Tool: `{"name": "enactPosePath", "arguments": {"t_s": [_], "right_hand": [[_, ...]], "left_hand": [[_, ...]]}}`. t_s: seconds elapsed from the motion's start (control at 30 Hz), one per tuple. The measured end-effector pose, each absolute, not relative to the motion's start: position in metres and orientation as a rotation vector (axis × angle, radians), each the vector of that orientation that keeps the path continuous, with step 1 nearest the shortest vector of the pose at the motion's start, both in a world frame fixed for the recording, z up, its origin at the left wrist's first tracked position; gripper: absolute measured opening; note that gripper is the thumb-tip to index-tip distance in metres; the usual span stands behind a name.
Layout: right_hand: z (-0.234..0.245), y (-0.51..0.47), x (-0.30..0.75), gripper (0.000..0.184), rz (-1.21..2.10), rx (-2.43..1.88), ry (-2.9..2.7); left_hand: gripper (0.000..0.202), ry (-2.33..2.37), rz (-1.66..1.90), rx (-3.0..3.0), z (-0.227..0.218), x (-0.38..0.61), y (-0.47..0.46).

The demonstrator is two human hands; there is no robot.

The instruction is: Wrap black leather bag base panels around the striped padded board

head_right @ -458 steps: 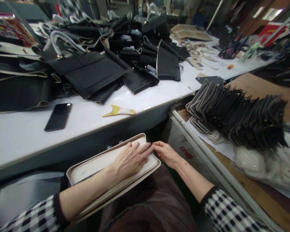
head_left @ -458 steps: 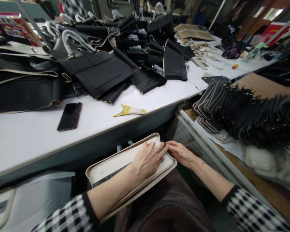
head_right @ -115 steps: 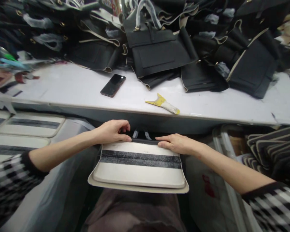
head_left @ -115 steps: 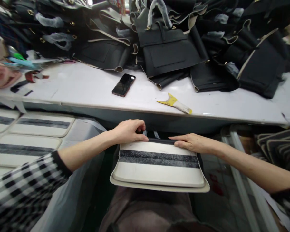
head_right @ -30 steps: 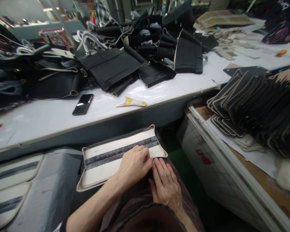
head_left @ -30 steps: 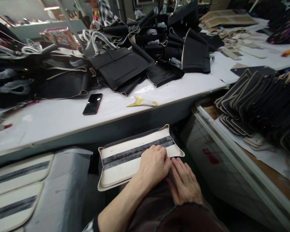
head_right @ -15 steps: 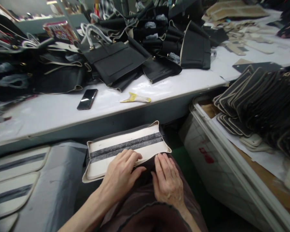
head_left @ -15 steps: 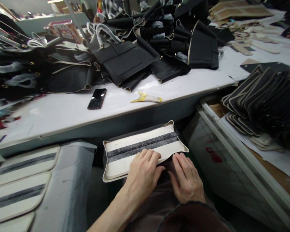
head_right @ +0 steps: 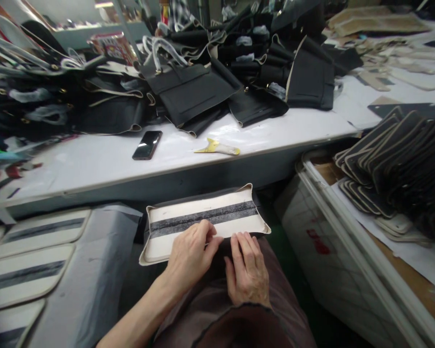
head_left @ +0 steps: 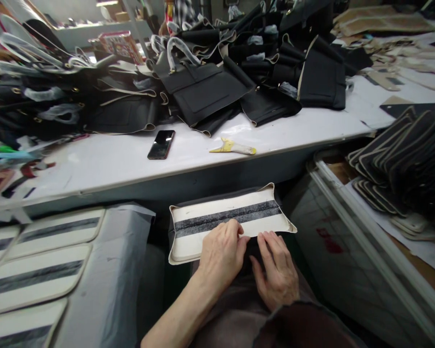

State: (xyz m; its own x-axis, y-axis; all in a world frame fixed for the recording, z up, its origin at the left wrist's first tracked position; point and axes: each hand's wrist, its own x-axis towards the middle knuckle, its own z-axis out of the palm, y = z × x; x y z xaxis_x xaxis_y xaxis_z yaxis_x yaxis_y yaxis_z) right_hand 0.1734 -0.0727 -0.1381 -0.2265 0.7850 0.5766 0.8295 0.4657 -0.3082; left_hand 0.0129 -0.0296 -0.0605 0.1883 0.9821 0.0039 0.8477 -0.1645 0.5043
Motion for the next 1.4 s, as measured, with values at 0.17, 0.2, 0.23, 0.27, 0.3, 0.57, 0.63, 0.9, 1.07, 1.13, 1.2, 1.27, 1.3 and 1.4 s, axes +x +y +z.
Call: {"name": "enactPosePath", "arguments": {"t_s": [0.17, 0.2, 0.23, 0.27, 0.3, 0.57, 0.63, 0.9, 1.07, 1.13, 1.2, 1.27, 1.3, 1.4], "right_hand": [[-0.138, -0.075, 0.168, 0.066, -0.097, -1.262, -2.047], [-0.138, -0.075, 0.167, 0.066, -0.112, -1.245, -2.057], [-0.137, -0.075, 0.166, 0.067, -0.125, -1.235, -2.067], [-0.137, -0.076, 0.165, 0.067, -0.136, -1.229, -2.075], [-0.137, -0.076, 0.164, 0.066, -0.144, -1.231, -2.081], [-0.134, -0.078, 0.154, 0.066, -0.171, -1.234, -2.136], [-0.133, -0.078, 0.149, 0.065, -0.174, -1.217, -2.154], [-0.132, -0.077, 0.132, 0.065, -0.152, -1.107, -2.222], [-0.132, -0.077, 0.127, 0.062, -0.124, -1.032, -2.259], [-0.132, -0.078, 0.127, 0.061, -0.121, -1.027, -2.26], [-0.131, -0.078, 0.127, 0.059, -0.126, -1.034, -2.265], [-0.13, -0.078, 0.126, 0.056, -0.135, -1.042, -2.268], [-0.129, -0.078, 0.125, 0.054, -0.137, -1.042, -2.269], [-0.126, -0.078, 0.12, 0.046, -0.133, -1.029, -2.273]], "left_hand": [[0.012, 1.684, 0.455, 2.16, -0.062, 0.011, -0.033], [0.013, 1.676, 0.461, 2.167, -0.062, 0.011, -0.034], [0.013, 1.665, 0.472, 2.171, -0.062, 0.009, -0.036], [0.013, 1.655, 0.491, 2.171, -0.061, 0.007, -0.038], [0.012, 1.653, 0.515, 2.17, -0.061, 0.004, -0.041], [0.014, 1.789, 0.601, 2.117, -0.056, -0.038, -0.065], [0.016, 1.865, 0.67, 2.082, -0.056, -0.045, -0.07], [0.011, 2.021, 0.95, 2.004, -0.062, -0.056, -0.08], [0.01, 1.966, 0.994, 2.048, -0.067, -0.065, -0.084], [0.009, 1.915, 1.003, 2.06, -0.069, -0.069, -0.086], [0.009, 1.882, 1.025, 2.05, -0.072, -0.074, -0.087], [0.009, 1.885, 1.053, 2.025, -0.077, -0.076, -0.088], [0.008, 1.898, 1.066, 2.009, -0.079, -0.077, -0.089], [0.008, 1.946, 1.118, 1.958, -0.084, -0.075, -0.091]]}}
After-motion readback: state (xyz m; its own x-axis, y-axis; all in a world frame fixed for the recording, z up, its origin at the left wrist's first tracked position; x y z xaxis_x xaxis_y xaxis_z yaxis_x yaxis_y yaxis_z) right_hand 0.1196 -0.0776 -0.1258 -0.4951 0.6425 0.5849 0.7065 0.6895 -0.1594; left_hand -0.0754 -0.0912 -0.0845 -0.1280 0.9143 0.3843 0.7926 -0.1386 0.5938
